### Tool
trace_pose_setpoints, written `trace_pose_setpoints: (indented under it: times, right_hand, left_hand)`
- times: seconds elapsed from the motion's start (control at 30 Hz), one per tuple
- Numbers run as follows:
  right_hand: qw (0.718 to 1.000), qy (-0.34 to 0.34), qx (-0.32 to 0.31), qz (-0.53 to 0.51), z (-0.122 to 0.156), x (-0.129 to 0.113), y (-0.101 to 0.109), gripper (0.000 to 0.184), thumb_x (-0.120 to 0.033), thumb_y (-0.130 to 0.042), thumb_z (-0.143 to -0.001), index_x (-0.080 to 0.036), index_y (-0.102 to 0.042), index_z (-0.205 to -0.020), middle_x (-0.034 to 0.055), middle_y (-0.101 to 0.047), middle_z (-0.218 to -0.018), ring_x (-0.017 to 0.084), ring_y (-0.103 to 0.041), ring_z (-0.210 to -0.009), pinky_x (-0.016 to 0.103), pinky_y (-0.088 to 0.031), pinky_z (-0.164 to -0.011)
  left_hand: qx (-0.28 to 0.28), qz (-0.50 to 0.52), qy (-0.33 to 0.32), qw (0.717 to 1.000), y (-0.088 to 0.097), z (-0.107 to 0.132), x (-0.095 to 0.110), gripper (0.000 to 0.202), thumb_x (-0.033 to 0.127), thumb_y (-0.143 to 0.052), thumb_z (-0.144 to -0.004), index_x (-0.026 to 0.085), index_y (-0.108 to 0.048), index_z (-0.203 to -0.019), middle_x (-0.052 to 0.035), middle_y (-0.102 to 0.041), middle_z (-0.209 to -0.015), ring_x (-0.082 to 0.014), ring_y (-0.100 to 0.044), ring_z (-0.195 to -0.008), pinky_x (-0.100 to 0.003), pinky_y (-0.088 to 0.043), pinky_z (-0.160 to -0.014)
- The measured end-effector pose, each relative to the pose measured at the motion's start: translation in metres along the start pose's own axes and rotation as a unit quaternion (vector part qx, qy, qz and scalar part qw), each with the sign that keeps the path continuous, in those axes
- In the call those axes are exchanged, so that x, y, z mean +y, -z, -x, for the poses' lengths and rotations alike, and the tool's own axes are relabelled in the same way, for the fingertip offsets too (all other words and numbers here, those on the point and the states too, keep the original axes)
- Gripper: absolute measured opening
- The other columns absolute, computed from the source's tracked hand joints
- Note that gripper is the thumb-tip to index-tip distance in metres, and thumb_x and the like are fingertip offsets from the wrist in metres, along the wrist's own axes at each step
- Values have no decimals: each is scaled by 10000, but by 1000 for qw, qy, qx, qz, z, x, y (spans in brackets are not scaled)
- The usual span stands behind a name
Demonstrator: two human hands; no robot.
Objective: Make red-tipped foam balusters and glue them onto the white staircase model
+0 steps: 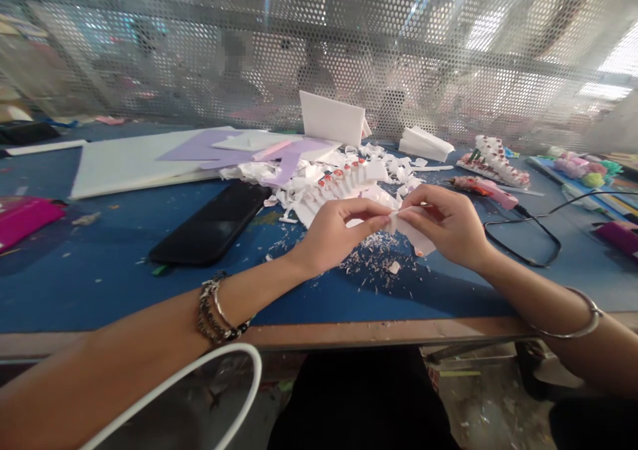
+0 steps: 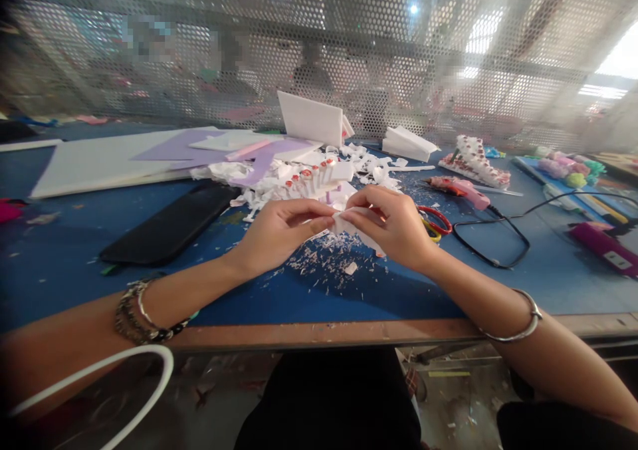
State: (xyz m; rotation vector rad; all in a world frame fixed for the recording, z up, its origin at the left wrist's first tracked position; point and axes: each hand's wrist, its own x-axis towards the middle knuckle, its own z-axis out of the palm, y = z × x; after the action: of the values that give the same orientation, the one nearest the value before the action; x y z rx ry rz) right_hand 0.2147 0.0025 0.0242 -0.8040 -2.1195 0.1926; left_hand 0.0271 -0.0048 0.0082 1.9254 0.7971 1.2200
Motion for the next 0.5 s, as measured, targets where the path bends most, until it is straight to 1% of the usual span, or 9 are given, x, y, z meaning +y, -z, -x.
trace_pose_setpoints:
  times: [0.1,0.17,0.27,0.37,0.43,0.5]
  right_hand:
    - [995,-49,-13,-84,1,-1,-1,153,-293,-557,-796,-146,-577,-760,-7,-569,-686,69,-482,-597,203,-367,-530]
    - [983,-80,-36,-161,3,-1,-4,162,-303,-544,-806,-145,-564,-778,-16,-550,-663,56,-472,-551,190,-365,-486]
    - [965,-92,-59,-239,5,-3,-7,142,-284,-537,-814,-144,-549,-795,-27,-527,-649,42,-467,-519,173,-367,-457]
    - [968,-66,-43,-238,6,-4,-9,109,-253,-551,-806,-145,-548,-788,-21,-531,-684,46,-486,-566,176,-389,-501]
    - [977,-51,-30,-206,6,-5,-10,99,-245,-549,-807,-148,-551,-784,-16,-539,-693,51,-490,-585,182,-393,-518]
    - [985,-39,-19,-167,6,-4,-10,96,-243,-557,-801,-153,-551,-767,-15,-544,-687,58,-491,-592,188,-395,-527]
  left_hand:
    - [4,45,8,999,1,0,0,119,272,-629,-750,191,-668,-827,-3,-678,-800,-111,-604,-757,-198,-467,-696]
    - [9,70,9,997,1,0,0,109,262,-642,-739,187,-659,-816,-1,-669,-801,-105,-599,-757,-194,-468,-695]
    - [7,100,12,995,0,0,2,103,252,-659,-721,175,-641,-787,6,-644,-771,-91,-585,-732,-181,-464,-684]
    - [-2,113,29,993,-1,-1,2,133,269,-663,-711,170,-622,-789,7,-628,-766,-83,-571,-694,-179,-459,-650]
    - [4,104,32,994,-1,-1,0,148,280,-661,-709,172,-614,-798,6,-629,-775,-87,-571,-694,-182,-457,-641]
    - [11,72,21,997,-2,0,-1,134,277,-647,-718,171,-626,-798,-2,-644,-776,-101,-582,-726,-192,-457,-665]
